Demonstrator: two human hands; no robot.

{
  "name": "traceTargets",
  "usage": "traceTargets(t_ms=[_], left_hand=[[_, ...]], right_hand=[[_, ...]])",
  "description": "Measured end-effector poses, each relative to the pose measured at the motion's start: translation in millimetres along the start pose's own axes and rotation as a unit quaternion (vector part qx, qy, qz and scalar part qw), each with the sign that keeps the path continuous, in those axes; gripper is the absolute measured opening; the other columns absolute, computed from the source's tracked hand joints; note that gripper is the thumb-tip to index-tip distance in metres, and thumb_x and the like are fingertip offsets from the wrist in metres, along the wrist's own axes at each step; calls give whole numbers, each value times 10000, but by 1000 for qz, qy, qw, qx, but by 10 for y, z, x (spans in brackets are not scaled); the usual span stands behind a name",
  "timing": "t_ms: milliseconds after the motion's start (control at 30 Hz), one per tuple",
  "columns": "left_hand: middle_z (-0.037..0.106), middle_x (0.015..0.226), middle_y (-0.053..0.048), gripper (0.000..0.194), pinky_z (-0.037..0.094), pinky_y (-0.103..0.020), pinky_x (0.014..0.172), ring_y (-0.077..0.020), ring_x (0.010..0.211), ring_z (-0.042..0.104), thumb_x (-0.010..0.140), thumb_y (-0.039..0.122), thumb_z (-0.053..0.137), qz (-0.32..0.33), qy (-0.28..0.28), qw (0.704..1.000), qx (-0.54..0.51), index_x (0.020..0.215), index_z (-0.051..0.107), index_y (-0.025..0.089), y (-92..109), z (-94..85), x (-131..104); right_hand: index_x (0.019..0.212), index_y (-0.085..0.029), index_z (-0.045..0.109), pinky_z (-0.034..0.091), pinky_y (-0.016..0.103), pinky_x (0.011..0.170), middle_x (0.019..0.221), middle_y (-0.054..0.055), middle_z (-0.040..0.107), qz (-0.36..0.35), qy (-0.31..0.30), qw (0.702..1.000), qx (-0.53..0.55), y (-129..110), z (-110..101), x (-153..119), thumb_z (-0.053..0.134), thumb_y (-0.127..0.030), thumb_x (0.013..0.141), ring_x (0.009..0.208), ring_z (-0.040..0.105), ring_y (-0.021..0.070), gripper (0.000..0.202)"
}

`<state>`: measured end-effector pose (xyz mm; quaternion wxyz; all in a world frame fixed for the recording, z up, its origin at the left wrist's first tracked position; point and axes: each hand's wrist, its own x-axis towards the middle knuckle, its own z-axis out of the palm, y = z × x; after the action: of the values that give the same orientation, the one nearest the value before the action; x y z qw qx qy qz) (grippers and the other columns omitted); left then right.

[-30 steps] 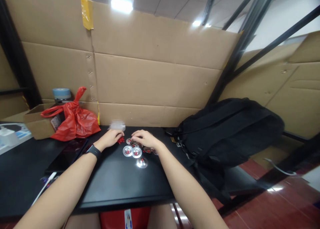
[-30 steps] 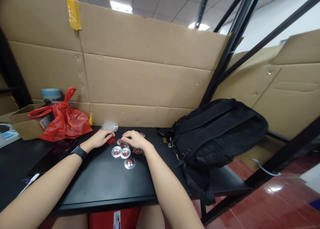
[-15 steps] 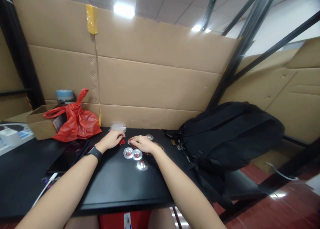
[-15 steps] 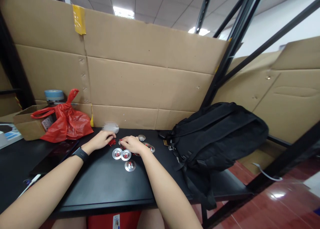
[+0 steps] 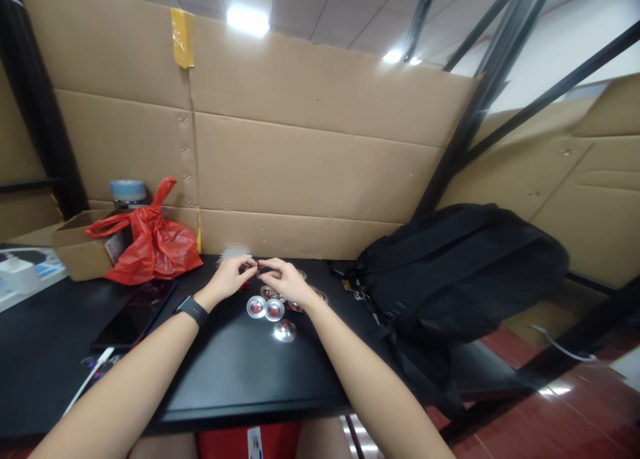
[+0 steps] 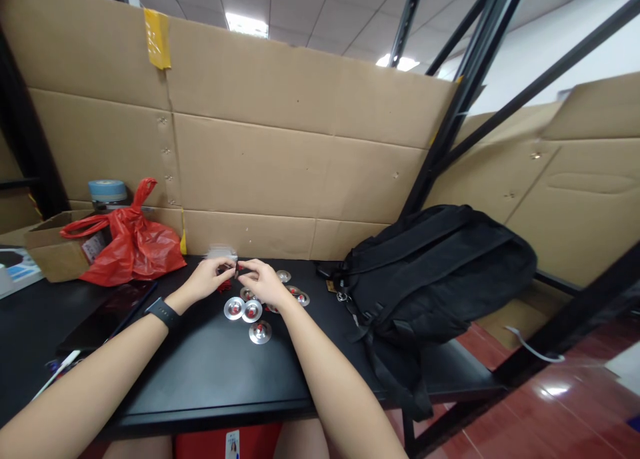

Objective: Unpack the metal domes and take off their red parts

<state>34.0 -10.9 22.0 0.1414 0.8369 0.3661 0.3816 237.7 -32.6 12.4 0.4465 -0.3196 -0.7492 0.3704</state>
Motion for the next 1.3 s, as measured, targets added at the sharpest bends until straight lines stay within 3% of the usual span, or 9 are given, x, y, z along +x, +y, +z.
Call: traceTargets(t_ms=[200, 500, 633, 733, 900, 1033, 1100, 1200, 1300], left_hand=[[708, 788, -25, 223, 439, -258, 655, -161, 694, 610, 910, 334, 549, -1, -7, 999, -37, 833, 670, 163, 42, 25, 4], [708, 839, -42, 218, 454, -265, 714, -183, 774, 637, 939, 301, 480, 9, -18, 1000, 6, 867, 639, 171, 95, 58, 31], [714, 810, -42, 194, 435, -261, 699, -186, 746, 645, 916, 274, 508, -21, -25, 993, 112, 812, 646, 189, -65, -32, 12], [713, 775, -38, 140, 423, -255, 678, -186, 711, 645, 846, 210, 563, -36, -67, 979, 187, 740, 655, 204, -215, -136, -25], [715, 746, -27, 155, 426, -241, 661, -177, 690, 650, 826, 212, 562, -46, -106, 978, 175, 720, 675, 213, -269, -213, -45], [706, 734, -14, 162, 421, -235, 644, -168, 677, 638, 832, 232, 553, -16, -98, 983, 158, 719, 668, 213, -211, -184, -38], [703, 730, -11, 156, 419, -234, 645, -164, 669, 631, 829, 228, 557, -7, -93, 984, 154, 719, 666, 213, -196, -163, -38], [698, 726, -10, 144, 415, -234, 644, -159, 660, 623, 823, 215, 564, 0, -90, 985, 148, 722, 667, 212, -188, -142, -40], [692, 719, -12, 134, 410, -233, 631, -156, 651, 616, 823, 210, 569, 2, -89, 986, 139, 728, 665, 211, -169, -143, -41]], right_hand=[[1103, -204, 688, 605, 309, 772, 1079, 66, 643, -6, 55, 998, -3, -65, 60, -20, 804, -374, 685, 859, 739, 215, 466], [1119, -199, 643, 576, 312, 859, 1017, 38, 725, -31, 135, 985, -101, -95, 113, -1, 720, -251, 718, 878, 715, 180, 412], [1115, -181, 622, 565, 310, 826, 1005, 49, 704, 2, 197, 964, -176, 32, -106, 32, 701, -217, 698, 856, 702, 183, 426], [1092, -166, 654, 521, 333, 916, 1129, 102, 649, 37, 225, 925, -305, 175, -391, -1, 691, -160, 682, 968, 666, 207, 412], [1125, -187, 667, 477, 339, 915, 1099, 101, 686, 179, 150, 879, -415, 382, -685, -105, 702, -190, 751, 1028, 641, 227, 376], [971, -226, 719, 465, 333, 854, 980, 56, 719, 207, 111, 876, -421, 405, -716, -122, 767, -258, 733, 956, 649, 222, 244], [948, -227, 729, 456, 343, 846, 1028, 66, 707, 205, 109, 873, -430, 351, -709, -118, 791, -264, 708, 989, 633, 236, 251], [935, -204, 738, 457, 313, 806, 1041, 77, 699, 156, 62, 902, -398, 203, -674, -113, 759, -320, 754, 960, 631, 217, 217], [850, -177, 743, 452, 252, 675, 829, 38, 718, 120, -84, 941, -306, 36, -604, -109, 724, -386, 789, 745, 634, 161, 219]])
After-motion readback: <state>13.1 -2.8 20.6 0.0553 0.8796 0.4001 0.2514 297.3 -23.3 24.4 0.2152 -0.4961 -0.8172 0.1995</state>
